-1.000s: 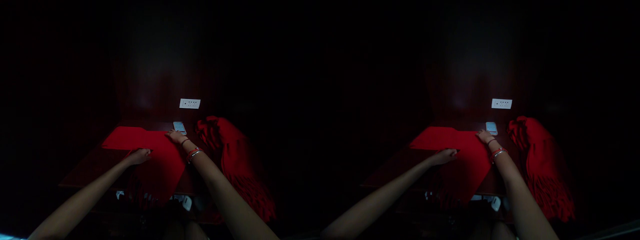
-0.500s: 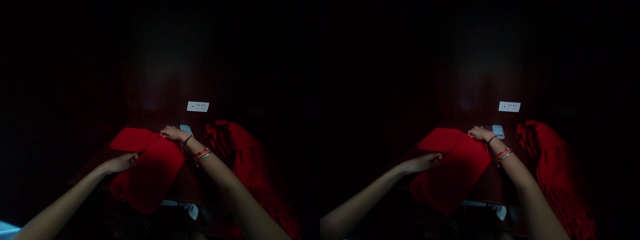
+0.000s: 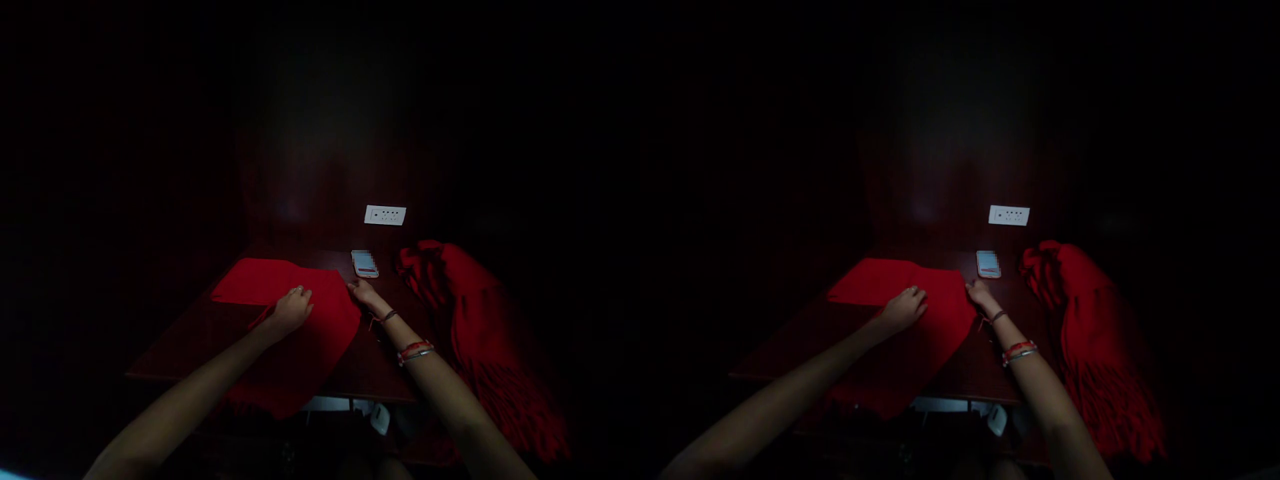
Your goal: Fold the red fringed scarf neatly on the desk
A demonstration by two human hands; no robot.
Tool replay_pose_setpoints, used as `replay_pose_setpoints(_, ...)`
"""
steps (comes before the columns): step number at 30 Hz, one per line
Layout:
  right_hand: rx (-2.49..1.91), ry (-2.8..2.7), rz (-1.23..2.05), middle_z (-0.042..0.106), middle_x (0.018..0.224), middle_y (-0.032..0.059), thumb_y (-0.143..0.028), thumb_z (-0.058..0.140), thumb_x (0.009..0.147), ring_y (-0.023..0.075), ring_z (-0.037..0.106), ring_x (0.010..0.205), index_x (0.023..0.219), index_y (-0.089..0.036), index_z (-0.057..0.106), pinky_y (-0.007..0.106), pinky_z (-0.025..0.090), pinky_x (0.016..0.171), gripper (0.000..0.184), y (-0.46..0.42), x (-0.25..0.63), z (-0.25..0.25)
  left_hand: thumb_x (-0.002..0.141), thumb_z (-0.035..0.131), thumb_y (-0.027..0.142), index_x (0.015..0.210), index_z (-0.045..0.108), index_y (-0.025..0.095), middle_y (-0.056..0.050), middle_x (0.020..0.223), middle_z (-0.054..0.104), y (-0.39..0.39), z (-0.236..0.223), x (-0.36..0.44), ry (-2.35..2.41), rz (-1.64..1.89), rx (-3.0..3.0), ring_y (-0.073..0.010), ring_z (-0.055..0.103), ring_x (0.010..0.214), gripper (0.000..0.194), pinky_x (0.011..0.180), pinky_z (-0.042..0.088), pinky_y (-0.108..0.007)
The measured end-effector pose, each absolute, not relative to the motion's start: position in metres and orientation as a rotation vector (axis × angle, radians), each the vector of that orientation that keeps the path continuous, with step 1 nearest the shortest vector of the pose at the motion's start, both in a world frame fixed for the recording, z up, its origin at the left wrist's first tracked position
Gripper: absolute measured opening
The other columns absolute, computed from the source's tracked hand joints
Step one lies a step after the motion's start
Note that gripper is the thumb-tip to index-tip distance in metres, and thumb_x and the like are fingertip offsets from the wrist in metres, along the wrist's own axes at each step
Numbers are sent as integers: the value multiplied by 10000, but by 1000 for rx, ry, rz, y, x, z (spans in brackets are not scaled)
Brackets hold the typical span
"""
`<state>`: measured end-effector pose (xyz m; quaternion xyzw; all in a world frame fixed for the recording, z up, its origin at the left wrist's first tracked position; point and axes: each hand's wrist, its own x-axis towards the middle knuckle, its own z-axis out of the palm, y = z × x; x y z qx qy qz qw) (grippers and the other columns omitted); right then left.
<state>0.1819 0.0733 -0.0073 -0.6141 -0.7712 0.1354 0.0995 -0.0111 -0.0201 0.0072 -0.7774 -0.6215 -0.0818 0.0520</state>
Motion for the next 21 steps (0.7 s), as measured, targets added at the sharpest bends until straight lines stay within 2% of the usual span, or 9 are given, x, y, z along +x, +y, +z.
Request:
replay_pose_setpoints(3,-1832,-2281,448,536,1050,107,-243,383,770,174,513,927,1113,-110,448,223,396,712,374,58,203,-4,787,354,315,1016,465,161,-103,1053,475,25,4,2,-1928,-363,-2436,-207,439,975,298,806,338,-288)
replay_pose_setpoints(7,-1703,-2402,512,568,978,75,-198,559,631,161,534,856,1159,-123,392,207,402,695,559,31,224,-3,809,320,347,1044,455,124,-107,1017,519,76,-1,15,-2057,-419,-2458,-180,468,948,351,790,346,-248)
replay_pose_setpoints(10,-1540,-2446,343,519,1038,83,-222,553,638,168,495,914,1146,-138,404,224,375,761,536,18,224,-8,812,285,396,1130,384,114,-144,1072,482,91,-11,27,-2113,-432,-2414,-221,442,986,436,789,346,-310)
replay_pose_setpoints(14,-1444,-2479,128,449,1085,88,-271,471,715,172,446,961,1165,-183,376,252,354,785,468,13,217,-16,818,192,447,1226,264,220,-130,1202,367,90,-31,34,-2085,-465,-2341,-269,338,1079,473,808,300,-430)
replay_pose_setpoints(18,-1286,-2619,59,426,1066,84,-346,495,700,183,385,992,1174,-180,361,279,320,819,520,13,216,-19,829,162,413,1211,301,240,-95,1223,359,89,-44,31,-1980,-421,-2369,-245,296,1109,442,846,257,-437)
replay_pose_setpoints(21,-1323,-2609,-10,410,1063,88,-382,537,654,204,367,978,1130,-170,412,314,317,803,536,12,212,-20,832,159,393,1198,330,242,-82,1223,365,91,-47,29,-1973,-405,-2348,-236,301,1107,431,845,264,-430)
